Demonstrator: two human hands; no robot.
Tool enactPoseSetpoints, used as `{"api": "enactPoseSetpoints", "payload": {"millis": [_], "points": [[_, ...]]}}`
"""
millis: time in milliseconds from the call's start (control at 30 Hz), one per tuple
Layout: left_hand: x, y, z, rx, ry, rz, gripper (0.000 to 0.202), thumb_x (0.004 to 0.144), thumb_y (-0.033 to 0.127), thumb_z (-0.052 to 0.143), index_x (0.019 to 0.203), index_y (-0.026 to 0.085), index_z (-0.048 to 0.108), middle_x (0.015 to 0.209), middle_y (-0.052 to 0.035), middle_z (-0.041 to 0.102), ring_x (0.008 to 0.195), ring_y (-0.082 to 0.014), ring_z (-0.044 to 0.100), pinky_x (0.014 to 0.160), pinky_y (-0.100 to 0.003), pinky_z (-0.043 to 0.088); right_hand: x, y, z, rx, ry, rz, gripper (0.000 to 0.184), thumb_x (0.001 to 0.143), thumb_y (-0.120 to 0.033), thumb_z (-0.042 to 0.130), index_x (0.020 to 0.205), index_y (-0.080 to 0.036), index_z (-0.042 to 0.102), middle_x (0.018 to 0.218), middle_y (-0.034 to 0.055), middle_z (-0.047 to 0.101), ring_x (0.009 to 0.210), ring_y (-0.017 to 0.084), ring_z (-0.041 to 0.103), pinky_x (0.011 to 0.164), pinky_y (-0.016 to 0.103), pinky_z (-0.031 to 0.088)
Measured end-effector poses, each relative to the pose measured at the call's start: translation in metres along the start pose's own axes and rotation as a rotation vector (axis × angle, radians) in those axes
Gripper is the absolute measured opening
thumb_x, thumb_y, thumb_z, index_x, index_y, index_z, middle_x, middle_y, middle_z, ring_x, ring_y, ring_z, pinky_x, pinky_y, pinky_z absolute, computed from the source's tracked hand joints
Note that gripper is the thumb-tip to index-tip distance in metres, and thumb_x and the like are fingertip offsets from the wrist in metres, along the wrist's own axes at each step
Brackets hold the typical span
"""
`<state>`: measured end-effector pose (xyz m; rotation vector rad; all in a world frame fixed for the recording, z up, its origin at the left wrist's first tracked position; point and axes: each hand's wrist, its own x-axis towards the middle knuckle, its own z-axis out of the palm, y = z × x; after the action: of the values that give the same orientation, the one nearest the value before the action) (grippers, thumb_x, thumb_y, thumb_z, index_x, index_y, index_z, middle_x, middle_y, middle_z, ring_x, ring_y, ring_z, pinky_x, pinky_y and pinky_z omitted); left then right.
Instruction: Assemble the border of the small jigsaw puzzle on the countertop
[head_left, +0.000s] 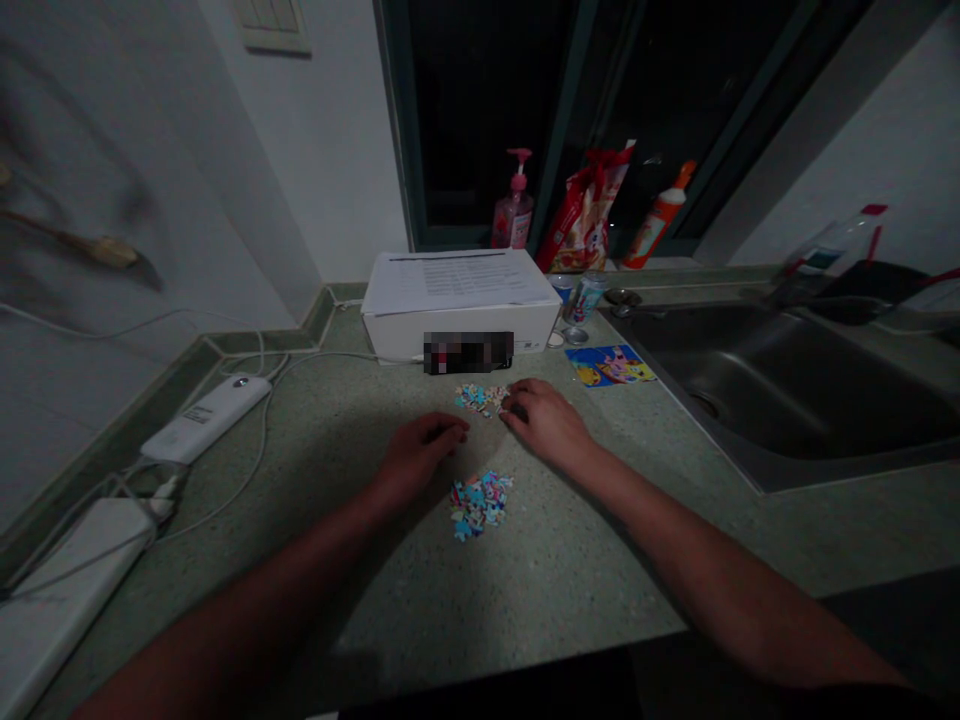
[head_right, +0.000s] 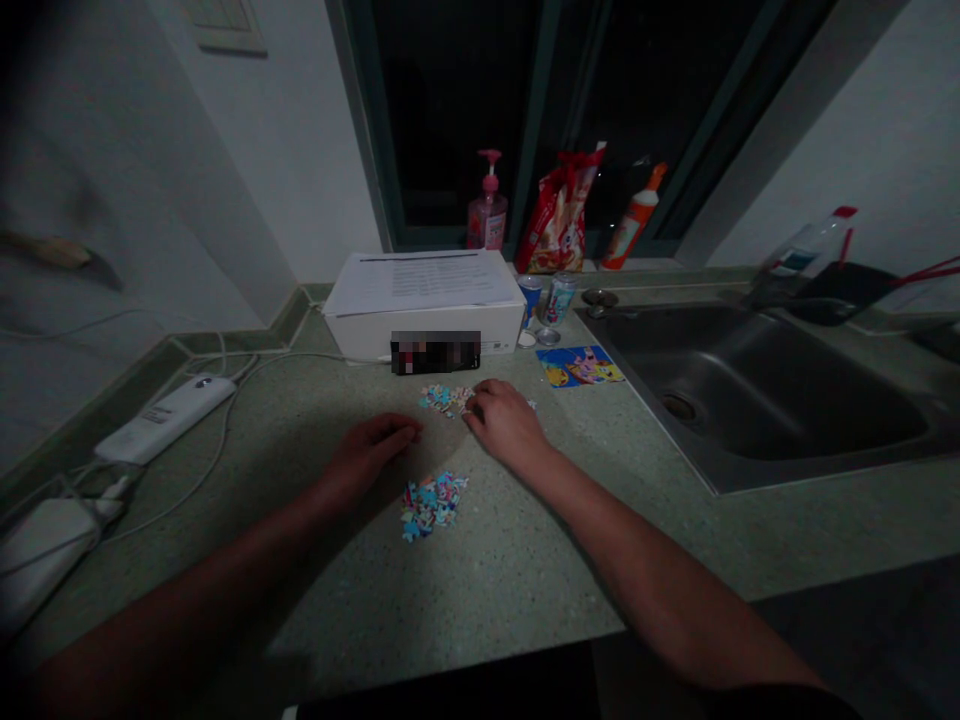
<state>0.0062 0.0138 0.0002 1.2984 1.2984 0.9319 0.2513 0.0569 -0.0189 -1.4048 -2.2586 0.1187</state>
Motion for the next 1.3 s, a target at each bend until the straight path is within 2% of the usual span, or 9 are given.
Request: {"api": "enactPoseSetpoints", "payload": {"millis": [167,367,600,767,1033,1200,1300], "points": [[0.000,0.001,0.001,-0.027,0.006,-0.001,0.029,0.078,0.045,0.074,0.092,0.020,0.080,0.096,-0.0098,0.083,0.085,-0.0249,0.072,0.079,-0.037,0.056,0.001,0.001,-0.004,-0.005,-0.017,0.005,0.011,0.095,-0.014,0.070,0.093,-0.019,0.079,0.119,0.0155,0.076,0.111,0.032,0.071,0.100,0.048,0.056],[0.000,0.000,0.001,-0.032,-0.003,-0.011,0.028,0.078,0.045,0.073,0.091,0.021,0.079,0.096,-0.0095,0.082,0.082,-0.0238,0.070,0.078,-0.036,0.055,0.000,0.002,-0.004,-0.060,-0.016,0.003,0.010,0.098,-0.023,0.072,0.102,-0.019,0.080,0.124,0.0166,0.075,0.116,0.034,0.068,0.102,0.051,0.054],[0.000,-0.002,0.000,-0.010,-0.005,0.015,0.025,0.082,0.043,0.072,0.092,0.021,0.079,0.095,-0.0101,0.081,0.081,-0.0239,0.070,0.078,-0.037,0.054,0.001,0.004,-0.003,-0.026,-0.041,-0.008,0.013,0.095,-0.015,0.067,0.095,-0.019,0.079,0.122,0.0158,0.076,0.115,0.032,0.067,0.101,0.047,0.052],[0.000,-0.003,0.000,-0.007,-0.007,0.016,0.027,0.082,0.044,0.072,0.093,0.021,0.079,0.094,-0.0097,0.081,0.081,-0.0243,0.070,0.076,-0.037,0.054,0.000,0.003,-0.005,-0.055,-0.030,0.005,0.011,0.097,-0.022,0.071,0.103,-0.019,0.080,0.122,0.0162,0.075,0.115,0.033,0.066,0.101,0.048,0.052],[-0.002,0.002,0.001,-0.005,-0.006,0.001,0.022,0.083,0.040,0.072,0.091,0.022,0.080,0.095,-0.0106,0.082,0.088,-0.0259,0.073,0.080,-0.038,0.059,0.001,-0.001,-0.008,-0.101,-0.017,-0.094,0.014,0.098,-0.018,0.066,0.097,-0.019,0.080,0.112,0.0148,0.076,0.106,0.032,0.066,0.097,0.050,0.051],[-0.003,0.003,0.001,0.002,-0.002,0.003,0.019,0.085,0.038,0.071,0.091,0.022,0.080,0.096,-0.0110,0.082,0.090,-0.0264,0.073,0.082,-0.039,0.059,0.005,-0.002,-0.011,-0.145,-0.028,-0.087,0.019,0.100,-0.020,0.060,0.095,-0.019,0.079,0.106,0.0141,0.076,0.103,0.031,0.066,0.094,0.047,0.051],[-0.002,0.000,-0.001,0.045,-0.005,0.031,0.021,0.085,0.038,0.071,0.093,0.021,0.081,0.096,-0.0116,0.082,0.090,-0.0274,0.074,0.083,-0.040,0.058,0.004,-0.005,-0.012,-0.075,-0.002,-0.090,0.019,0.100,-0.018,0.059,0.094,-0.019,0.077,0.104,0.0136,0.077,0.102,0.030,0.066,0.095,0.046,0.052]]}}
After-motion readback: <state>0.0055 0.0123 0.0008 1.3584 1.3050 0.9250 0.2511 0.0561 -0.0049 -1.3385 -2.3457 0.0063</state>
